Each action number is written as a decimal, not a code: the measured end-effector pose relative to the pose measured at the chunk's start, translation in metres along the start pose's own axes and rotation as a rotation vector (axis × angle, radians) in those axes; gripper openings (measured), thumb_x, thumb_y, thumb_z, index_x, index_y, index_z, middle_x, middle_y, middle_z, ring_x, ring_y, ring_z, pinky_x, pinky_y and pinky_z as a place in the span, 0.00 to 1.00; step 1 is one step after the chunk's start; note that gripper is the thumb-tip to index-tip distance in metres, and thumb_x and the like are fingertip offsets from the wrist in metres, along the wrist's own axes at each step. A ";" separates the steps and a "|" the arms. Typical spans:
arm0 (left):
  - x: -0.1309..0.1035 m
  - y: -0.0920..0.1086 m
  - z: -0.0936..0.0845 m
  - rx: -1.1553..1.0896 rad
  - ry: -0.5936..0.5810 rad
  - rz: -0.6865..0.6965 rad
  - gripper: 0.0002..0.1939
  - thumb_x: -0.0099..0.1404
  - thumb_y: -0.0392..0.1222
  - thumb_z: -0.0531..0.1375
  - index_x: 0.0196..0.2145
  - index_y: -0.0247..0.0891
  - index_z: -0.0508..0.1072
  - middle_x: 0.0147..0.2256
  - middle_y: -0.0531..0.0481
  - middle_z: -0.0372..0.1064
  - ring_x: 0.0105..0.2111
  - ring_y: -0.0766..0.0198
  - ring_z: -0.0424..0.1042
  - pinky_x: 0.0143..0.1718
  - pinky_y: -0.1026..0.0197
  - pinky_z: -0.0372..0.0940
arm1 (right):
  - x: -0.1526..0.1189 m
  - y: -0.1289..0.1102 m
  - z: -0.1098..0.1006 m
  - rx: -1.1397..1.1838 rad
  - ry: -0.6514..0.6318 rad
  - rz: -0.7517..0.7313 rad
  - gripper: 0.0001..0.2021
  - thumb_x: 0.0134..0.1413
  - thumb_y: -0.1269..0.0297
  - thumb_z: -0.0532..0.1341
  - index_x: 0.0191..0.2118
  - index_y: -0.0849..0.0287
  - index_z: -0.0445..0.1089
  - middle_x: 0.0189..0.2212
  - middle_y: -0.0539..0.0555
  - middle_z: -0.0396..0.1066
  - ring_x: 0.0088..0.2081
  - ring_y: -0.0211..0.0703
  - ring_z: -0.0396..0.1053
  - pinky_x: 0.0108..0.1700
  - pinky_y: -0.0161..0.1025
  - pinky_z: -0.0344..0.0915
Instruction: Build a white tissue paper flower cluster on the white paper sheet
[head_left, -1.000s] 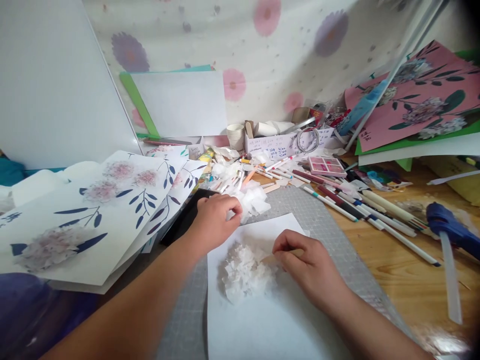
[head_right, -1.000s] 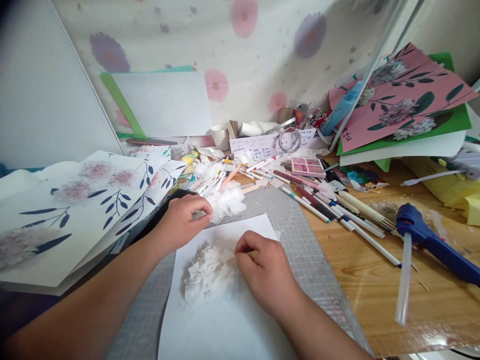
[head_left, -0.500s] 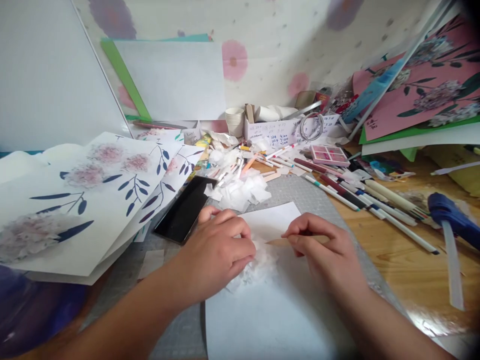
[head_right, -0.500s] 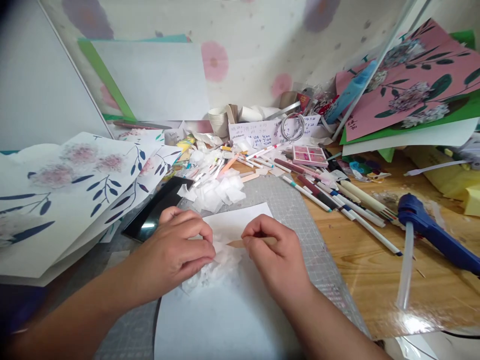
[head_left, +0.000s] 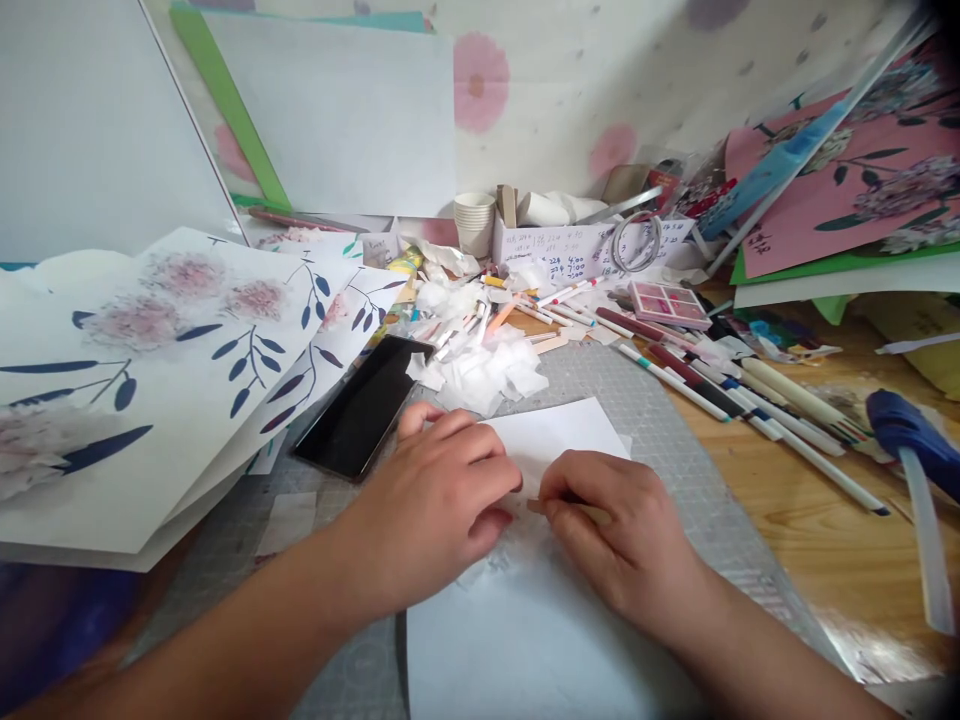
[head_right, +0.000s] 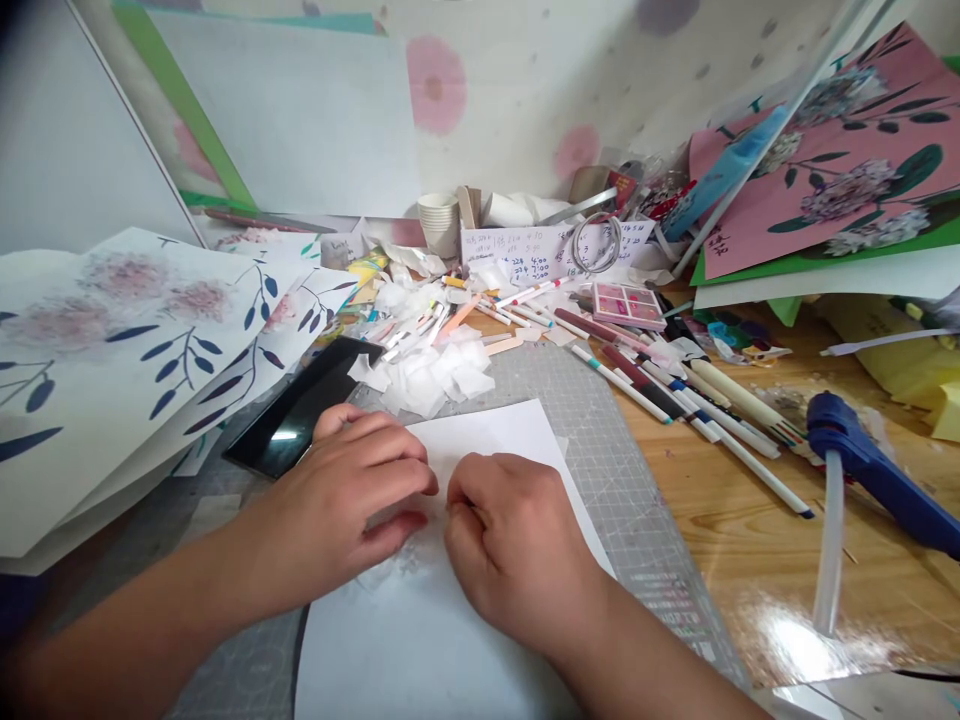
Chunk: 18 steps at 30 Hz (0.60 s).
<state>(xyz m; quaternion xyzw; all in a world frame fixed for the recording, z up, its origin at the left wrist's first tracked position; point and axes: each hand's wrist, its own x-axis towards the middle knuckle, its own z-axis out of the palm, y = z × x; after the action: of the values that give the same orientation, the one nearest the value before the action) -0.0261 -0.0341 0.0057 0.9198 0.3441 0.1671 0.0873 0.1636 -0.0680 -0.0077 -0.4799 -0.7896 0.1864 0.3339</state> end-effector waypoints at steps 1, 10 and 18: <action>0.000 0.000 0.000 -0.003 -0.014 -0.011 0.04 0.58 0.33 0.62 0.28 0.39 0.70 0.31 0.56 0.67 0.37 0.61 0.65 0.43 0.52 0.48 | 0.001 -0.002 0.001 -0.036 -0.013 -0.012 0.08 0.46 0.76 0.51 0.23 0.60 0.63 0.18 0.49 0.64 0.21 0.34 0.61 0.25 0.32 0.53; 0.002 -0.004 0.001 -0.060 -0.025 -0.032 0.06 0.60 0.32 0.60 0.27 0.40 0.70 0.31 0.57 0.68 0.36 0.63 0.65 0.41 0.53 0.47 | 0.003 0.008 -0.002 0.243 -0.028 0.296 0.07 0.47 0.71 0.55 0.21 0.58 0.62 0.16 0.46 0.61 0.20 0.34 0.58 0.24 0.33 0.52; 0.005 -0.007 0.001 -0.125 -0.074 -0.143 0.06 0.58 0.33 0.61 0.31 0.40 0.67 0.33 0.56 0.69 0.39 0.61 0.66 0.43 0.54 0.49 | -0.002 0.009 -0.010 0.574 0.029 0.437 0.05 0.46 0.68 0.57 0.23 0.56 0.66 0.17 0.47 0.63 0.22 0.37 0.59 0.25 0.34 0.54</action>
<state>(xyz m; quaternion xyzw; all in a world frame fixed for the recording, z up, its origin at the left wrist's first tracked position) -0.0267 -0.0261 0.0042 0.8912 0.3945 0.1474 0.1687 0.1770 -0.0661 -0.0063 -0.5270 -0.5789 0.4605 0.4185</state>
